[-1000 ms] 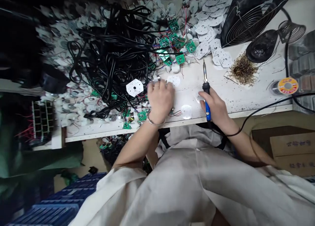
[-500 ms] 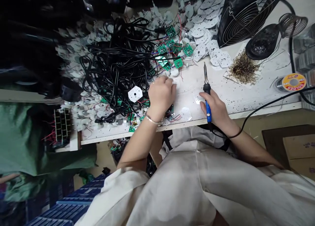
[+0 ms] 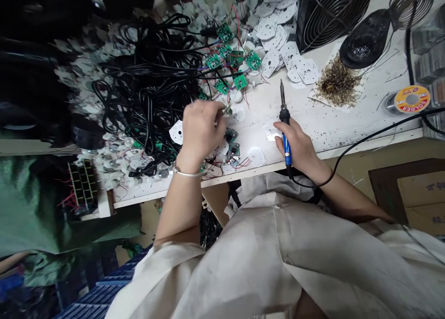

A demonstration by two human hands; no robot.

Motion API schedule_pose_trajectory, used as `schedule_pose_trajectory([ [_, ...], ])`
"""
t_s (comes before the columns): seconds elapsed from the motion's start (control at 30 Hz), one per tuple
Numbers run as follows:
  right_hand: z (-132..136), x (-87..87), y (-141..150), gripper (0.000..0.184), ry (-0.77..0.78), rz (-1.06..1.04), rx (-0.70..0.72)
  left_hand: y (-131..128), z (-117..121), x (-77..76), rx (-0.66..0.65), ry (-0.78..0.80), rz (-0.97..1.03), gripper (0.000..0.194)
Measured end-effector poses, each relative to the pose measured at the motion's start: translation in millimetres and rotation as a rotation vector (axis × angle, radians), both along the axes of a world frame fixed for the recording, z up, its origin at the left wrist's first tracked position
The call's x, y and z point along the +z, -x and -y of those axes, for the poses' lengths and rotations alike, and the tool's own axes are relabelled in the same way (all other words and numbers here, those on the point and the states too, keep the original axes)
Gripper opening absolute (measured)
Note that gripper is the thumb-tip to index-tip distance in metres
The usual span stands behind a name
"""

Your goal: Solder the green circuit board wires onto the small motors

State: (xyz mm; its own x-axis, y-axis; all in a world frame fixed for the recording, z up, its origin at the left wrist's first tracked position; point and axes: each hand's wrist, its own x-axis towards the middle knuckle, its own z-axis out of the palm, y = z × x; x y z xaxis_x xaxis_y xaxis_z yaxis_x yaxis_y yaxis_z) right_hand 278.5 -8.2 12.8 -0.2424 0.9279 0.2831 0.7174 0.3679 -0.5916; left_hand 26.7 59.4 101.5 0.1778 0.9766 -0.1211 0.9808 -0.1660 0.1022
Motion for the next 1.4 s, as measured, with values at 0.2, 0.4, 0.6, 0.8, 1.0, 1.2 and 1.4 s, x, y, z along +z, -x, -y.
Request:
schedule_pose_trajectory([
  [0.2, -2.7, 0.5, 2.4, 0.035, 0.050, -0.005, 0.047, -1.1, 23.0, -18.2, -0.044, 0.087, -0.032, 0.051],
  [0.4, -0.8, 1.7, 5.4, 0.035, 0.046, -0.073, 0.074, -30.5, 17.2, -36.2, 0.032, -0.051, -0.012, 0.030],
  [0.6, 5.5, 6.3, 2.0, 0.037, 0.096, -0.096, 0.033, -32.1, 12.0, -37.5, -0.080, -0.002, 0.052, 0.030],
  [0.8, -3.1, 7.9, 17.9, 0.042, 0.129, -0.054, 0.085, -17.6, 14.2, -29.7, -0.342, 0.024, 0.048, 0.036],
  [1.0, -0.4, 15.4, -9.8, 0.042, -0.205, -0.132, -0.077, -11.6, 10.3, -28.3, -0.333, 0.103, 0.024, 0.041],
  [1.2, 3.5, 2.3, -75.0, 0.032, -0.282, -0.456, -0.578, -17.3, 8.4, -35.4, -0.221, -0.085, 0.380, 0.034],
  [1.4, -16.3, -8.8, -86.6, 0.039, -0.193, -0.686, -0.700, -20.8, 7.5, -45.1, -0.176, -0.141, 0.414, 0.032],
])
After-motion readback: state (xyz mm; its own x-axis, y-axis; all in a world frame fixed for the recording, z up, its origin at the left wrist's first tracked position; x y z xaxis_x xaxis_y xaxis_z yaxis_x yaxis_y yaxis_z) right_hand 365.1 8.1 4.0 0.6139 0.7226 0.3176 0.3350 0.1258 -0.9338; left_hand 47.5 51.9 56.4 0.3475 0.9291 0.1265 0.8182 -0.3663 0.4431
